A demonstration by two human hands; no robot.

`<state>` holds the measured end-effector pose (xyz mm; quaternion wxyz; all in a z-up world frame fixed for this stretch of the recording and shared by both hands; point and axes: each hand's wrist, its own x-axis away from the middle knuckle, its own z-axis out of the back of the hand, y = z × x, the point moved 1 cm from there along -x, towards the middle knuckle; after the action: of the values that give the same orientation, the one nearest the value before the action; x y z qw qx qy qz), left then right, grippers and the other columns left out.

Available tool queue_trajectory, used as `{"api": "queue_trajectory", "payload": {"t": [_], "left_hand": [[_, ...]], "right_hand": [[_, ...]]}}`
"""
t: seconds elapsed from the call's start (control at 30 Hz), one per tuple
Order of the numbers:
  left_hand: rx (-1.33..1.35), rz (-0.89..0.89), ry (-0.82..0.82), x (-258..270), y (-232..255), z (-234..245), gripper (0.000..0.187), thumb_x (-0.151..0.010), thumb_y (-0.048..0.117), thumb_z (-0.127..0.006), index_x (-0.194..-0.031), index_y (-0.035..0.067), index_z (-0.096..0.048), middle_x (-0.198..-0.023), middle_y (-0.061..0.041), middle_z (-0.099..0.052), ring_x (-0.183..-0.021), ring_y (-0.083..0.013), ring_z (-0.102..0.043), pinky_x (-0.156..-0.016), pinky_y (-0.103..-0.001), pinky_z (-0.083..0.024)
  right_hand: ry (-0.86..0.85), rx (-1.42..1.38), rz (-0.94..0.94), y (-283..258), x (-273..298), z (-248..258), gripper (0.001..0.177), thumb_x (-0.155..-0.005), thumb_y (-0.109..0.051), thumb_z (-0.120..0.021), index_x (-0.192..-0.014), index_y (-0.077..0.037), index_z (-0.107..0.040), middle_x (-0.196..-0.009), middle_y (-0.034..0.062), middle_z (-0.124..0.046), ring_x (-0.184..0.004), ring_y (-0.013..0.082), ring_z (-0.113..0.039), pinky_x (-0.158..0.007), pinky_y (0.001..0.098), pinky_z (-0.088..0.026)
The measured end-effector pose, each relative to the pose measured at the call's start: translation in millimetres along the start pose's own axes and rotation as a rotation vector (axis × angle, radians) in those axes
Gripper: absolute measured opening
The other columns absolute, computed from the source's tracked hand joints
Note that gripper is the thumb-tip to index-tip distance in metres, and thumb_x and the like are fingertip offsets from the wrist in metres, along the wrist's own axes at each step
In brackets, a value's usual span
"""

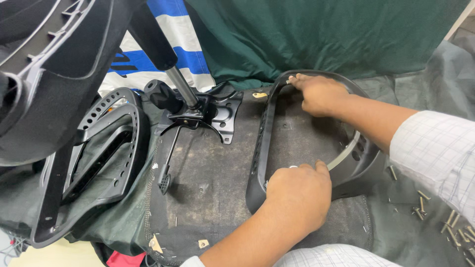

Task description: The person unscrews screws from an office chair armrest with a screwdriver, removes the armrest pad from the seat, then aligns the armrest back on the seat and drives the screws back in by hand and with the screwdriver.

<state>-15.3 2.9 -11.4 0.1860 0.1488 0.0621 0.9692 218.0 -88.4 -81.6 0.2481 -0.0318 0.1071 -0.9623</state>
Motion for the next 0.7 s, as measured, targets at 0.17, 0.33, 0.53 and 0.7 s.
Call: {"api": "queue_trajectory", "payload": {"t": [0.17, 0.33, 0.53, 0.7], "left_hand": [[-0.034, 0.038, -0.014, 0.2, 3.6, -1.3, 0.076, -0.085, 0.04, -0.075, -0.139, -0.006, -0.049, -0.105, -0.018, -0.071, -0.095, -0.0311, -0.073, -0.075, -0.042, -0.058], [-0.059, 0.09, -0.035, -4.2, 6.9, -2.7, 0.095, -0.082, 0.05, -0.077, -0.149, -0.005, -0.039, -0.109, -0.018, -0.072, -0.098, -0.0301, -0.072, -0.077, -0.041, -0.058], [-0.088, 0.095, -0.09, -7.2, 8.7, 0.6, 0.098, -0.082, 0.049, -0.078, -0.152, -0.005, -0.036, -0.108, -0.015, -0.073, -0.1, -0.0279, -0.072, -0.076, -0.041, -0.059], [-0.125, 0.05, -0.041, -4.7, 8.6, 5.5, 0.09, -0.085, 0.044, -0.078, -0.15, -0.005, -0.04, -0.103, -0.014, -0.075, -0.095, -0.0268, -0.075, -0.075, -0.039, -0.059]], "right_hand": [[-0.041, -0.005, -0.13, 21.5, 6.4, -1.5, 0.091, -0.081, -0.007, -0.061, -0.161, -0.031, -0.024, -0.158, 0.0097, -0.039, -0.136, 0.0321, -0.048, -0.107, 0.0455, -0.042], [-0.297, -0.409, -0.671, 30.4, 4.0, -6.7, 0.09, -0.093, -0.011, -0.048, -0.17, -0.038, -0.01, -0.129, 0.0273, -0.07, -0.108, 0.0393, -0.07, -0.087, 0.0489, -0.056], [-0.192, -0.161, -0.596, 54.5, -1.6, -17.9, 0.088, -0.088, -0.008, -0.055, -0.164, -0.042, -0.025, -0.143, 0.0234, -0.039, -0.103, 0.0359, -0.068, -0.083, 0.0432, -0.056], [-0.2, -0.301, -0.436, 84.2, -5.7, -19.4, 0.097, -0.079, -0.004, -0.061, -0.158, -0.052, -0.032, -0.15, 0.018, -0.053, -0.108, 0.0295, -0.066, -0.087, 0.0413, -0.055]]}}
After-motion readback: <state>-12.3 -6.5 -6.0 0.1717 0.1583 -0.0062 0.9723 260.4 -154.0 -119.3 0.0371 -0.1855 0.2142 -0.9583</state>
